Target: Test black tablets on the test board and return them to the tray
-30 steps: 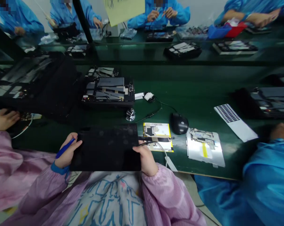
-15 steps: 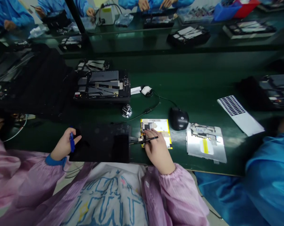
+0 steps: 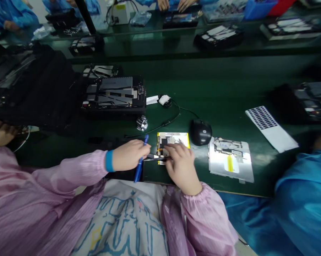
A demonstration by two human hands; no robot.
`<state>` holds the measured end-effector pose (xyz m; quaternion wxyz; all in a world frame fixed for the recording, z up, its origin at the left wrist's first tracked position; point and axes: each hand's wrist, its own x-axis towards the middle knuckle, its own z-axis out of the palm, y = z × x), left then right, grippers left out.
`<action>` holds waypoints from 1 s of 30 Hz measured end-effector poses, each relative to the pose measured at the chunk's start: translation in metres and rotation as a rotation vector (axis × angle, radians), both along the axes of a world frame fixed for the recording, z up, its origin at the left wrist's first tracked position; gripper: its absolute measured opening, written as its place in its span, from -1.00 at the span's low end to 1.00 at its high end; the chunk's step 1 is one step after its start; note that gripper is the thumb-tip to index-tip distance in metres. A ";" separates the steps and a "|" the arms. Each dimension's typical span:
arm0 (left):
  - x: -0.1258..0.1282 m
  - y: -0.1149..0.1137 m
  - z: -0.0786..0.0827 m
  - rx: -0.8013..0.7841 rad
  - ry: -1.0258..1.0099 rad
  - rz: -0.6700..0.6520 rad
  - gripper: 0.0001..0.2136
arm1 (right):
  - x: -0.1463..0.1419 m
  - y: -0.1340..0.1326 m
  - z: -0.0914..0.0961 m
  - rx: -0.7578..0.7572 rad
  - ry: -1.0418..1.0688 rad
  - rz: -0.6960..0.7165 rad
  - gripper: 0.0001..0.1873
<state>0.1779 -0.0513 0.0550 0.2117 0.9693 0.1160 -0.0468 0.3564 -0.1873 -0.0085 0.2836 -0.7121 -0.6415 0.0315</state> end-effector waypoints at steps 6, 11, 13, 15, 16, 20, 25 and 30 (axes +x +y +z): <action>0.042 -0.009 -0.032 -0.069 0.107 -0.052 -0.86 | -0.013 -0.009 -0.018 -0.007 0.105 0.086 -0.90; 0.044 -0.006 -0.035 -0.322 0.030 0.139 -0.92 | -0.008 -0.016 -0.020 0.079 0.224 0.073 -0.97; 0.045 -0.004 -0.034 -0.451 -0.019 0.172 -0.89 | -0.007 -0.016 -0.017 0.093 0.259 0.085 -0.97; 0.047 -0.001 -0.033 -0.603 -0.062 0.182 -0.85 | -0.007 -0.015 -0.014 0.101 0.299 0.102 -0.91; 0.048 0.000 -0.033 -0.677 -0.083 0.194 -0.85 | -0.007 -0.014 -0.013 0.102 0.315 0.097 -0.85; 0.048 0.010 -0.033 -0.715 -0.225 0.388 -0.84 | -0.009 -0.008 -0.017 0.077 0.312 0.015 -0.55; 0.046 0.021 -0.035 -0.453 -0.210 0.449 -0.87 | -0.009 -0.003 -0.023 -0.034 0.076 0.091 -0.56; 0.051 0.017 -0.039 -0.314 -0.081 0.453 -0.89 | -0.010 -0.003 -0.024 -0.082 -0.036 0.083 -0.50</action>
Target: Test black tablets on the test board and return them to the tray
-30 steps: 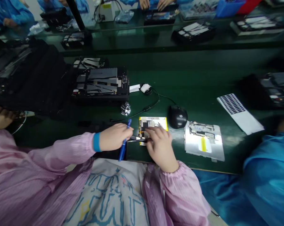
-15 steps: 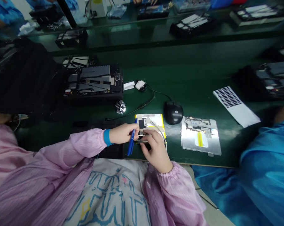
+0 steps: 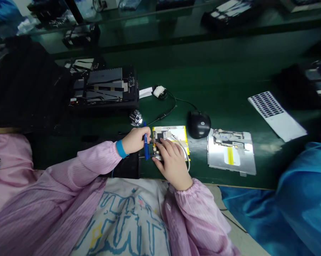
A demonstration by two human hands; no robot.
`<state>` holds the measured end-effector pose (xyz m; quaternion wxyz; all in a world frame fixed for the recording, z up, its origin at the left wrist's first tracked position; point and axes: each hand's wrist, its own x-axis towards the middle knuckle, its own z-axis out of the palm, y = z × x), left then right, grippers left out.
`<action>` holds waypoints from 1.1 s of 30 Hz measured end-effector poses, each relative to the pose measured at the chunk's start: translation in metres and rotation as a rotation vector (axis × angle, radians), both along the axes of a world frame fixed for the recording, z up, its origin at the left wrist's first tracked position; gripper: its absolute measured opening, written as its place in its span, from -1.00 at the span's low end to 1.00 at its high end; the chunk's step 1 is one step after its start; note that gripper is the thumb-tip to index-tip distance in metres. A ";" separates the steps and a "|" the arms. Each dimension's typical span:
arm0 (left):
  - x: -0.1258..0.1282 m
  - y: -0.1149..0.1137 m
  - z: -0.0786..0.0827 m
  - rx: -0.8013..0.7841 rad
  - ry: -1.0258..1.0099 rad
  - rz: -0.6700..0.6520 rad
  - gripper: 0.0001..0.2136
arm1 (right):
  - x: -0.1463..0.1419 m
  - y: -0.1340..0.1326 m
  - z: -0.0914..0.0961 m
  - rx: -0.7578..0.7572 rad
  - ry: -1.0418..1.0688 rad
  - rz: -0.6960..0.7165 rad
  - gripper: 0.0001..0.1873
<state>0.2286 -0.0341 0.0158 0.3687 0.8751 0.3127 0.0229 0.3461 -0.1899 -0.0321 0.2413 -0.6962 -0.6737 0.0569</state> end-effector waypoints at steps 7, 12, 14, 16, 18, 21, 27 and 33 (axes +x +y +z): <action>0.002 -0.010 -0.007 0.171 0.125 0.004 -0.91 | -0.001 0.000 0.001 -0.014 -0.051 -0.010 -0.51; 0.001 -0.010 -0.008 0.161 0.125 0.012 -0.90 | -0.001 0.000 0.001 -0.009 -0.044 -0.015 -0.51; 0.001 -0.010 -0.007 0.155 0.124 0.008 -0.90 | 0.000 0.000 0.001 -0.010 -0.043 -0.016 -0.51; 0.001 -0.010 -0.008 0.153 0.117 0.006 -0.90 | 0.000 0.000 0.001 -0.012 -0.045 -0.016 -0.51; 0.000 -0.009 -0.008 0.150 0.105 0.004 -0.91 | 0.000 0.000 0.001 -0.013 -0.050 -0.015 -0.50; 0.000 -0.009 -0.009 0.144 0.093 -0.009 -0.90 | 0.000 0.000 0.001 -0.014 -0.058 -0.014 -0.50; 0.001 -0.008 -0.010 0.153 0.100 -0.023 -0.91 | -0.002 0.000 0.004 -0.048 -0.109 -0.024 -0.51; 0.003 -0.010 -0.007 0.142 0.120 -0.015 -0.91 | -0.006 0.001 0.004 -0.081 -0.172 -0.035 -0.47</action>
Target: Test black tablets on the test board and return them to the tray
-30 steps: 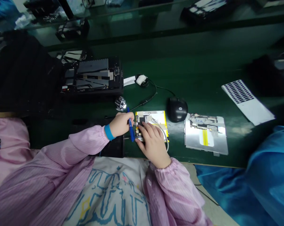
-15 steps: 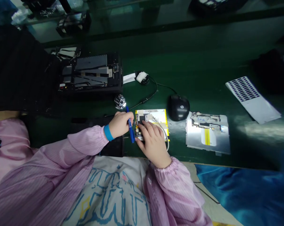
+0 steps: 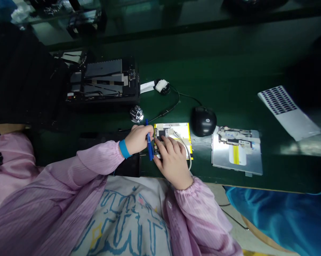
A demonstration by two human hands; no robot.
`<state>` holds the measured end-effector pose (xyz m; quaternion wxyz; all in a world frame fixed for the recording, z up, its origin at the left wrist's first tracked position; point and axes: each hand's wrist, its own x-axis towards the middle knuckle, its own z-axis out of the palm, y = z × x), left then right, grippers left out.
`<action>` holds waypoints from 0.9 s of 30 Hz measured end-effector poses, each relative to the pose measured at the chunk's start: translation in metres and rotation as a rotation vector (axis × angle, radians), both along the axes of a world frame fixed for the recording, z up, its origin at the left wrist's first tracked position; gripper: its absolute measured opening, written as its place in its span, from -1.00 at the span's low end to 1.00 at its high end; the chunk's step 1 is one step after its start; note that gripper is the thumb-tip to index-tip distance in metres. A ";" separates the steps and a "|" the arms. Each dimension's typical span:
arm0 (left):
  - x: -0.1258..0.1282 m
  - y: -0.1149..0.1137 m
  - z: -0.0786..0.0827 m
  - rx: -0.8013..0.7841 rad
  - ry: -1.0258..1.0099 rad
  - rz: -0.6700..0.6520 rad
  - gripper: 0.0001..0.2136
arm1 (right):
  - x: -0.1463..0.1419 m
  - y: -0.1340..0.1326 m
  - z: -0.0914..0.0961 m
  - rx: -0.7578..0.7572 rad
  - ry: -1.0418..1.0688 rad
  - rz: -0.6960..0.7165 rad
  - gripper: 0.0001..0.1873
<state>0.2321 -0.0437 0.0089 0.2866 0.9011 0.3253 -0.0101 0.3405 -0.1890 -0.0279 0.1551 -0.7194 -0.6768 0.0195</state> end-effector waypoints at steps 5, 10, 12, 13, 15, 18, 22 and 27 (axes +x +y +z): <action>0.002 -0.002 -0.002 -0.001 -0.008 -0.006 -0.90 | -0.005 0.001 -0.002 -0.016 -0.048 -0.016 -0.44; -0.002 0.002 0.003 0.037 -0.020 0.016 -0.94 | -0.002 0.000 -0.002 0.025 0.114 -0.001 -0.44; -0.008 -0.001 0.012 0.132 -0.073 0.052 -0.86 | 0.004 -0.002 -0.004 0.093 0.310 -0.010 -0.40; -0.012 -0.005 0.017 0.187 -0.101 0.046 -0.83 | 0.006 -0.003 -0.006 0.130 0.421 -0.028 -0.38; -0.018 -0.018 0.025 0.266 -0.101 -0.046 -0.85 | 0.010 -0.006 -0.009 0.187 0.612 -0.072 -0.33; -0.025 -0.042 0.028 0.270 0.058 -0.249 -0.91 | 0.012 -0.007 -0.013 0.211 0.728 -0.109 -0.30; -0.025 -0.057 0.017 0.263 0.132 -0.325 -0.87 | 0.010 -0.008 -0.013 0.217 0.749 -0.111 -0.29; -0.021 -0.048 0.015 0.105 0.007 -0.261 -0.85 | 0.010 -0.008 -0.012 0.255 0.839 -0.121 -0.34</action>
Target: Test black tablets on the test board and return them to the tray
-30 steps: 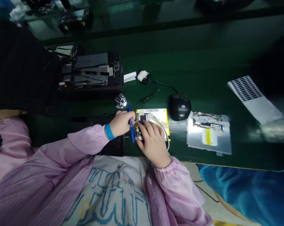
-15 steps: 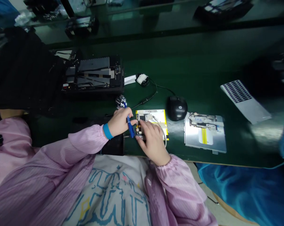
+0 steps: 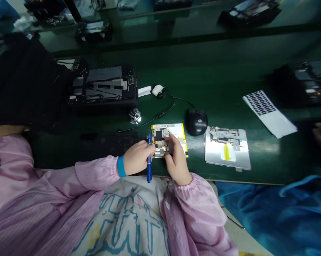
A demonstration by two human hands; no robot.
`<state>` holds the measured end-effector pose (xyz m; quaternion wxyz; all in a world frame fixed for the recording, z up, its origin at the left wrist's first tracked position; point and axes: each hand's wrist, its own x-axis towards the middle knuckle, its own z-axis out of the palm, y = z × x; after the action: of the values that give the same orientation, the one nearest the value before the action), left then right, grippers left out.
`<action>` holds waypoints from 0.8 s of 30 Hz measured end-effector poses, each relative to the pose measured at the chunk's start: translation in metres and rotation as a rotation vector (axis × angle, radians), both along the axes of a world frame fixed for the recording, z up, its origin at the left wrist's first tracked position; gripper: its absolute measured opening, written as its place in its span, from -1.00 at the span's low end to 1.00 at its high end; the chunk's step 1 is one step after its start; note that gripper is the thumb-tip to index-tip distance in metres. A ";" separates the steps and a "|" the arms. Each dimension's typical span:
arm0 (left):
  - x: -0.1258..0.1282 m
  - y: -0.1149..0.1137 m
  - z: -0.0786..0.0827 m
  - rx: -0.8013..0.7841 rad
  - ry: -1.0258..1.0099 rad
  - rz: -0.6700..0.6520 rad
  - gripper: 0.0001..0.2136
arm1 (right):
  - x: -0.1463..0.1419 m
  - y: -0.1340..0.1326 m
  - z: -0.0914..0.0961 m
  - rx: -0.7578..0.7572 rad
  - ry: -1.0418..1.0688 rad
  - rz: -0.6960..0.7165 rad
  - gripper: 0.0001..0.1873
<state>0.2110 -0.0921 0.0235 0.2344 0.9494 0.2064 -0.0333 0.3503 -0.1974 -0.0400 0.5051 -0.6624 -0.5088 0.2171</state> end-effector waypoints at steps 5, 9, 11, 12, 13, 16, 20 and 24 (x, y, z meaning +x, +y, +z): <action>0.005 0.005 0.001 -0.397 -0.228 0.062 -0.85 | 0.001 -0.001 -0.002 -0.011 -0.051 0.010 -0.47; 0.005 0.008 0.000 -0.491 -0.310 0.143 -0.82 | 0.001 0.000 0.000 -0.032 -0.124 0.008 -0.53; 0.002 0.013 0.000 -0.419 -0.329 0.215 -0.83 | 0.001 0.001 0.002 -0.024 -0.140 0.001 -0.54; 0.001 0.016 0.000 -0.377 -0.335 0.248 -0.84 | 0.001 0.002 0.003 -0.020 -0.156 0.000 -0.55; -0.001 0.019 0.000 -0.343 -0.338 0.275 -0.84 | 0.001 0.003 0.004 -0.018 -0.182 0.003 -0.56; -0.003 0.027 -0.002 -0.297 -0.330 0.326 -0.85 | 0.000 0.005 0.004 -0.022 -0.284 0.015 -0.64; -0.002 0.030 -0.006 -0.277 -0.311 0.339 -0.83 | -0.003 0.007 0.002 0.020 -0.362 0.011 -0.73; -0.002 0.031 -0.007 -0.266 -0.304 0.340 -0.80 | -0.005 0.005 -0.001 0.042 -0.436 0.011 -0.73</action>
<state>0.2093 -0.0615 0.0164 0.3877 0.8560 0.3193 0.1226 0.3454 -0.1922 -0.0407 0.3958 -0.6802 -0.6140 0.0609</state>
